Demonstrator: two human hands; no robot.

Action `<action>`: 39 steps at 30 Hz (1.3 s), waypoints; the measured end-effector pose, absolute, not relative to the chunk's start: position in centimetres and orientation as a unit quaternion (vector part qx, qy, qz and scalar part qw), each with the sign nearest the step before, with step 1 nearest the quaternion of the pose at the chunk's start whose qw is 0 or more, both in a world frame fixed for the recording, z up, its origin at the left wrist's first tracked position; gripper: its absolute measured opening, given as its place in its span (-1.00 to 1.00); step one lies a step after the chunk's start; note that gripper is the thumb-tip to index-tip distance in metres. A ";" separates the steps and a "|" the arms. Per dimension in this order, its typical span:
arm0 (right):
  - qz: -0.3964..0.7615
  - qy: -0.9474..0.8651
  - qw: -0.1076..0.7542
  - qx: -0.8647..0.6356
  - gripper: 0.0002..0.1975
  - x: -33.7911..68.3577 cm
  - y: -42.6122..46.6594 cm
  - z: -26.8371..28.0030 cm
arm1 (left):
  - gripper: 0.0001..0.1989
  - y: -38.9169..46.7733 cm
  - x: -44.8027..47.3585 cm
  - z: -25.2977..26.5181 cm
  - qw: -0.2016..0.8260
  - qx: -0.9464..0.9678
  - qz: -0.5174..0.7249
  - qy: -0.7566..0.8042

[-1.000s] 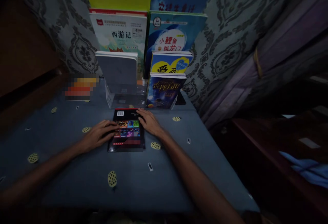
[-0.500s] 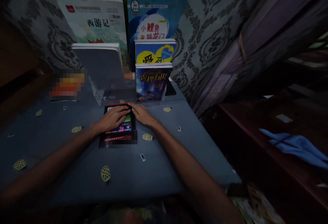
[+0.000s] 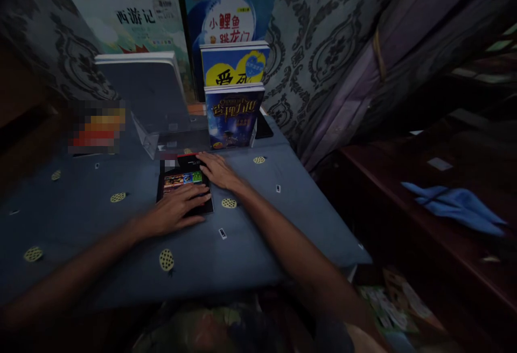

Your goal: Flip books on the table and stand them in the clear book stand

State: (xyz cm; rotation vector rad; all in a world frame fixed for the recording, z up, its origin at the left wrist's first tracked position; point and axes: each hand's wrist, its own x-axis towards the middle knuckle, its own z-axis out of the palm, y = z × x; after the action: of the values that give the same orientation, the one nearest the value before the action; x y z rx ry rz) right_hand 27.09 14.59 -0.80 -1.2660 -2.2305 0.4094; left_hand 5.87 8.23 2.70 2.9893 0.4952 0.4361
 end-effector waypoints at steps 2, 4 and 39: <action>0.147 -0.825 0.263 -0.479 -0.56 27.0 14.1 -0.7 | -0.59 7.8 6.1 2.5 0.015 0.975 0.144 0.170; 0.144 -0.824 0.256 -0.484 -0.56 27.0 13.3 -0.7 | -0.63 7.4 6.3 2.3 -0.020 0.974 0.148 0.172; 0.342 -0.776 0.378 -0.372 -0.70 21.6 -2.0 3.9 | -0.70 6.0 2.3 4.7 -0.031 0.950 0.134 0.279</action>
State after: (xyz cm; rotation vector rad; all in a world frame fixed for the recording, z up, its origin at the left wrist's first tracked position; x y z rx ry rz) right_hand 21.61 -2.04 3.86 -0.9503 -1.9838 0.8733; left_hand 2.29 5.98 4.66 3.0467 0.8943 0.4310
